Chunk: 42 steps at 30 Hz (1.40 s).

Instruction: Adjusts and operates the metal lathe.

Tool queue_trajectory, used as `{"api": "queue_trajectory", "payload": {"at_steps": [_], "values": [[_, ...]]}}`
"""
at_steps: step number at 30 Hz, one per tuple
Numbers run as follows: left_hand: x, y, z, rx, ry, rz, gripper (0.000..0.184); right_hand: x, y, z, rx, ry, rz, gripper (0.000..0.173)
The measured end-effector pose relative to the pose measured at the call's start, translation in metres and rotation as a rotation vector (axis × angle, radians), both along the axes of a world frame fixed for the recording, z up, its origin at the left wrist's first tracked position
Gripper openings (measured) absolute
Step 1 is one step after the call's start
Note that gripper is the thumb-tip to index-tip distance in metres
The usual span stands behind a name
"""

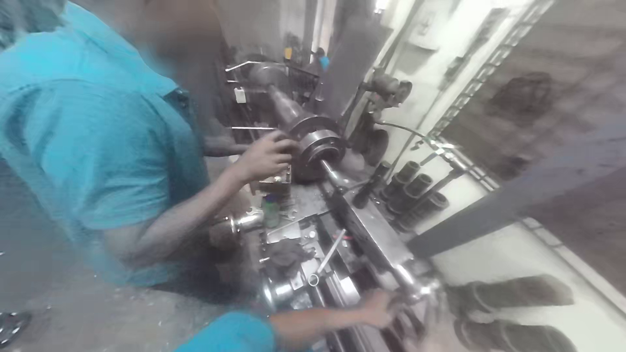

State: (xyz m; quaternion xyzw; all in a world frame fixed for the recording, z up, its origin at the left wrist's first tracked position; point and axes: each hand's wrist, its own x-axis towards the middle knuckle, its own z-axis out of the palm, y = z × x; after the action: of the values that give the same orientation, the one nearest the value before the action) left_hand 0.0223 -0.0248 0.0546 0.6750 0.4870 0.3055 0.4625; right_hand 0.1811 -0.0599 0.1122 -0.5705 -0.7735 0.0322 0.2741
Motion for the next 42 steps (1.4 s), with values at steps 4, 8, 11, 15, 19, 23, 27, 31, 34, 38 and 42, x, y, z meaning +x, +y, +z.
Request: {"api": "queue_trajectory", "payload": {"at_steps": [4, 8, 11, 15, 19, 23, 27, 31, 34, 38, 42], "values": [[0.002, 0.001, 0.018, -0.087, 0.044, 0.025, 0.053, -0.008, 0.020, -0.025, 0.127, -0.134, -0.108, 0.099], [0.003, 0.005, 0.038, -0.148, 0.084, 0.039, 0.057, -0.007, 0.035, -0.032, 0.189, -0.210, -0.201, 0.084], [0.007, 0.006, 0.052, -0.183, 0.147, 0.057, 0.061, -0.004, 0.038, -0.015, 0.114, -0.235, -0.231, 0.092], [0.009, 0.013, 0.068, -0.221, 0.201, 0.070, 0.066, -0.011, 0.045, 0.010, 0.027, -0.233, -0.273, 0.093], [0.011, 0.021, 0.069, -0.194, 0.149, 0.058, 0.066, -0.006, 0.056, 0.032, -0.139, -0.192, -0.269, 0.095], [0.005, 0.018, 0.042, 0.078, -0.010, 0.051, 0.047, 0.006, 0.078, 0.049, -0.326, -0.258, -0.256, 0.098], [0.002, 0.015, 0.006, 0.194, -0.084, 0.040, 0.043, 0.009, 0.093, 0.064, -0.476, -0.272, -0.246, 0.094], [-0.001, 0.010, -0.020, 0.194, -0.130, 0.019, 0.045, 0.025, 0.115, 0.066, -0.584, -0.244, -0.166, 0.088], [-0.008, 0.009, -0.031, 0.201, -0.127, -0.054, 0.048, 0.044, 0.139, 0.056, -0.695, -0.170, -0.099, 0.091], [-0.015, 0.010, -0.036, 0.242, -0.149, -0.126, 0.050, 0.053, 0.150, 0.050, -0.767, -0.036, -0.039, 0.092], [-0.015, 0.008, -0.042, 0.223, -0.161, -0.165, 0.051, 0.061, 0.166, 0.048, -0.862, 0.005, 0.040, 0.083]]}}
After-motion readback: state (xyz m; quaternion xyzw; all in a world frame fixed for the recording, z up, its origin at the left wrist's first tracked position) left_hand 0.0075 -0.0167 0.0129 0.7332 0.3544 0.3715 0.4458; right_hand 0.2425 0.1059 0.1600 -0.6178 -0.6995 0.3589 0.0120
